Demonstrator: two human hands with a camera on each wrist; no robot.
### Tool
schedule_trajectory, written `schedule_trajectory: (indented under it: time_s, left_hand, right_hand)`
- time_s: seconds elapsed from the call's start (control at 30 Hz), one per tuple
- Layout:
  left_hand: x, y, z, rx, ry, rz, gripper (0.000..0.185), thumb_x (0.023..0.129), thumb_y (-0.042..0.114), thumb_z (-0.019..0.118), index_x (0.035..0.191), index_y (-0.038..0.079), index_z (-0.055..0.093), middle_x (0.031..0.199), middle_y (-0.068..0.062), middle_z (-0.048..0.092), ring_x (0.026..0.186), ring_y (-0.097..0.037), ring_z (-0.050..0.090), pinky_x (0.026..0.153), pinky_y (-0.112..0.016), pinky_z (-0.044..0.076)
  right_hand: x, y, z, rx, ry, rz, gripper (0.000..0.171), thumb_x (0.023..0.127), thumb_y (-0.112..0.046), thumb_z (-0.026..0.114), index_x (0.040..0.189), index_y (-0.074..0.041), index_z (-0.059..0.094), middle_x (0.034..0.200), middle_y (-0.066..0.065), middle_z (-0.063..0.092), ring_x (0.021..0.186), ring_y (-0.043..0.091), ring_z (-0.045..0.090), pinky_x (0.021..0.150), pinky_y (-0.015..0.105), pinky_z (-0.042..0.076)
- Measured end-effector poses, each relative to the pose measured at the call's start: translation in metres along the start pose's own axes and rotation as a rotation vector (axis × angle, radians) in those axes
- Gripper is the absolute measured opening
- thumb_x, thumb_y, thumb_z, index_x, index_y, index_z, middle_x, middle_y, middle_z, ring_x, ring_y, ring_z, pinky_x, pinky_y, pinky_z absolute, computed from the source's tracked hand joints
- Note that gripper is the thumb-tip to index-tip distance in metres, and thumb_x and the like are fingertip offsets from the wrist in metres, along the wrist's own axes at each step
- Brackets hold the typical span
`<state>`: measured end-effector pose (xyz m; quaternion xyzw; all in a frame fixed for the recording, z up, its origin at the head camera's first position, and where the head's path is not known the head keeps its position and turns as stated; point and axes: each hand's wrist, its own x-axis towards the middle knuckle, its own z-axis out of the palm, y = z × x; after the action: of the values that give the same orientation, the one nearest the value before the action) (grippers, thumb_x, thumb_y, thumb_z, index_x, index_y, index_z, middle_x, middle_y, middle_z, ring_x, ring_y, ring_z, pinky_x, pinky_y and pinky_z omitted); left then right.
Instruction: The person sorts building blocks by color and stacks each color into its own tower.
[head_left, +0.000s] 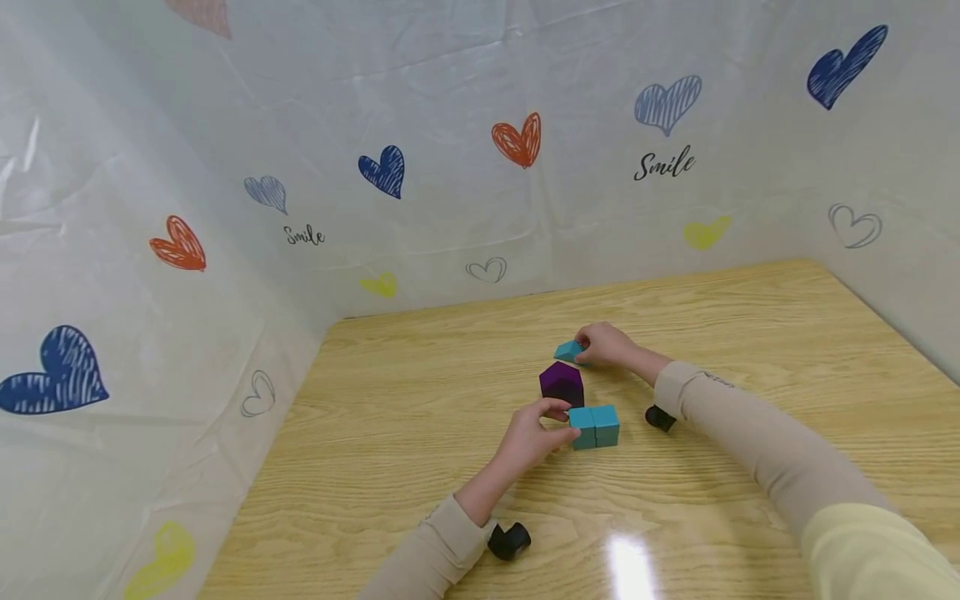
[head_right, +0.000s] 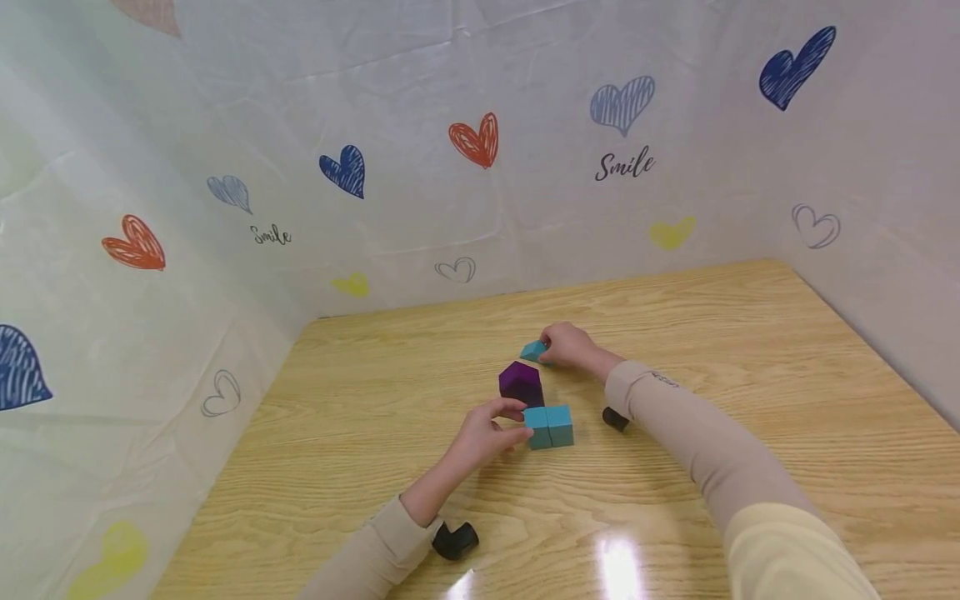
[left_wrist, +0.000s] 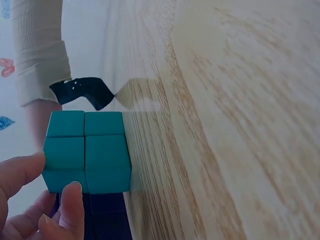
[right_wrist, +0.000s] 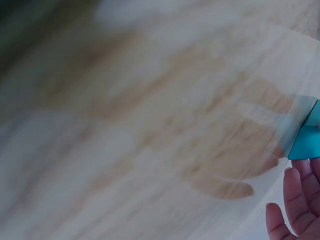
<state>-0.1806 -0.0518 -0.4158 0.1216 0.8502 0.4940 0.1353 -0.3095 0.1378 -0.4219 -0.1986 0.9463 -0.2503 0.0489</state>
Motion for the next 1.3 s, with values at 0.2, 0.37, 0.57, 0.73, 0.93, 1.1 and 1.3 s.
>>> schedule_trajectory:
  time_s: [0.2, 0.37, 0.57, 0.73, 0.93, 1.1, 1.3]
  left_hand:
    - [0.000, 0.000, 0.001, -0.001, 0.008, -0.003, 0.034, 0.082, 0.017, 0.069, 0.113, 0.007, 0.060, 0.099, -0.005, 0.063, 0.061, -0.016, 0.060, 0.056, -0.021, 0.048]
    - [0.001, -0.001, 0.001, -0.004, 0.011, -0.008, 0.033, 0.082, 0.017, 0.069, 0.112, 0.007, 0.060, 0.098, -0.004, 0.063, 0.061, -0.015, 0.059, 0.056, -0.021, 0.049]
    - [0.001, 0.000, 0.001, 0.005, 0.006, -0.013, 0.033, 0.082, 0.017, 0.069, 0.112, 0.007, 0.060, 0.098, -0.004, 0.063, 0.062, -0.014, 0.059, 0.057, -0.021, 0.049]
    - [0.001, 0.000, 0.000, 0.008, -0.001, -0.011, 0.033, 0.082, 0.018, 0.069, 0.112, 0.007, 0.061, 0.098, -0.004, 0.064, 0.065, -0.013, 0.060, 0.057, -0.022, 0.049]
    - [0.001, 0.000, -0.001, 0.001, -0.005, -0.021, 0.032, 0.082, 0.018, 0.069, 0.111, 0.008, 0.062, 0.098, -0.003, 0.064, 0.065, -0.012, 0.060, 0.057, -0.021, 0.049]
    - [0.002, 0.000, -0.002, 0.015, -0.013, -0.018, 0.031, 0.082, 0.019, 0.070, 0.110, 0.008, 0.062, 0.097, -0.003, 0.064, 0.064, -0.009, 0.058, 0.057, -0.022, 0.049]
    - [0.003, 0.001, -0.002, 0.021, -0.012, -0.029, 0.030, 0.081, 0.019, 0.070, 0.109, 0.009, 0.062, 0.096, -0.003, 0.064, 0.063, -0.010, 0.058, 0.057, -0.023, 0.049]
  right_hand:
    - [0.003, 0.002, 0.001, -0.012, -0.015, -0.001, 0.030, 0.081, -0.013, 0.067, 0.103, 0.006, 0.063, 0.088, 0.012, 0.062, 0.072, 0.020, 0.050, 0.069, 0.034, 0.044]
    - [0.004, 0.003, 0.000, -0.018, -0.028, 0.016, 0.034, 0.081, -0.014, 0.067, 0.108, 0.006, 0.062, 0.095, 0.015, 0.063, 0.078, 0.021, 0.054, 0.073, 0.036, 0.046]
    - [0.002, 0.009, -0.007, -0.007, -0.023, 0.027, 0.037, 0.082, -0.014, 0.065, 0.110, 0.008, 0.060, 0.101, 0.020, 0.063, 0.086, 0.026, 0.056, 0.078, 0.040, 0.047]
    - [-0.005, 0.014, -0.018, 0.016, -0.009, 0.002, 0.037, 0.081, -0.013, 0.065, 0.110, 0.011, 0.060, 0.102, 0.022, 0.063, 0.088, 0.029, 0.058, 0.079, 0.041, 0.047]
    - [-0.020, 0.013, -0.032, 0.015, 0.009, -0.030, 0.039, 0.081, -0.013, 0.066, 0.109, 0.013, 0.059, 0.101, 0.024, 0.062, 0.092, 0.035, 0.058, 0.080, 0.043, 0.047]
    - [-0.033, 0.011, -0.041, 0.036, 0.012, -0.050, 0.038, 0.080, -0.011, 0.067, 0.108, 0.015, 0.058, 0.100, 0.026, 0.062, 0.093, 0.038, 0.057, 0.080, 0.042, 0.047]
    - [-0.051, 0.005, -0.050, 0.061, 0.002, -0.078, 0.038, 0.080, -0.012, 0.067, 0.107, 0.013, 0.059, 0.096, 0.022, 0.063, 0.089, 0.035, 0.058, 0.076, 0.041, 0.049]
